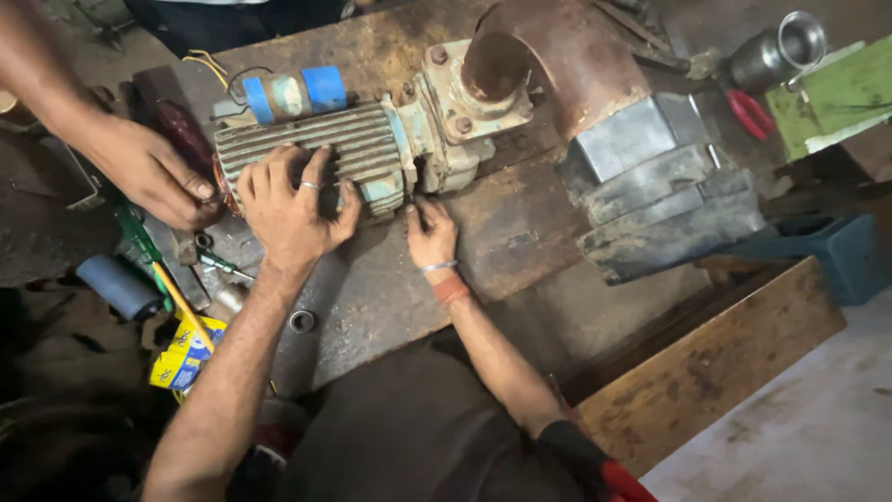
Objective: The person uses a wrench to loosen and remove bolts from the coupling between an electric motor and a pump assembly. Another person assists by holding the pump and using a second wrench. The motor is separated from the pump and set aside on the workbench.
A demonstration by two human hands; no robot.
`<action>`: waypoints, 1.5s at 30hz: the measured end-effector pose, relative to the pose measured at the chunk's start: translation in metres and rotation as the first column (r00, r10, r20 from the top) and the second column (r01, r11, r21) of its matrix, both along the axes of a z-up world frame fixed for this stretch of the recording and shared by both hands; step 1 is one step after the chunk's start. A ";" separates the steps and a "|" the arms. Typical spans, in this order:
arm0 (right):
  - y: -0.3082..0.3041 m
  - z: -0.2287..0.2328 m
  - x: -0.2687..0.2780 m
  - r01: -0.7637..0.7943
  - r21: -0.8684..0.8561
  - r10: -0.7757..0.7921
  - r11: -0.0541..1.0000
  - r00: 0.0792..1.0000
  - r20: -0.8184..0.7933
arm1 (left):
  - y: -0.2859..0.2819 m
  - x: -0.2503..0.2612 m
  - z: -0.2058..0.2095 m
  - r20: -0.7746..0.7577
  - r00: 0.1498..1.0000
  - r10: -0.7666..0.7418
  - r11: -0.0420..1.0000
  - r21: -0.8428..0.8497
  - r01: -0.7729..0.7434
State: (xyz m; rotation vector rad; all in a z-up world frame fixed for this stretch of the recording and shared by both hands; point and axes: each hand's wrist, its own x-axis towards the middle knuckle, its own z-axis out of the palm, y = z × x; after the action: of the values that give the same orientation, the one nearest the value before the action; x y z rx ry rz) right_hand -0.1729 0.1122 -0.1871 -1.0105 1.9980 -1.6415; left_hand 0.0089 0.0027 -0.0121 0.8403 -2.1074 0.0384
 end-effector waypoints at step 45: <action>0.000 0.043 -0.021 -0.228 0.113 -0.060 0.967 0.226 0.972 | -0.001 -0.004 0.003 -0.032 0.999 0.039 0.996 0.081 -0.036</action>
State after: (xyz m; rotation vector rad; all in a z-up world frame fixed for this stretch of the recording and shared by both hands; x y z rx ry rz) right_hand -0.1934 0.1123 -0.1445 0.1495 1.0978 -1.3165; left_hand 0.0047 0.0020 -0.0086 0.9218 -2.0731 -0.0403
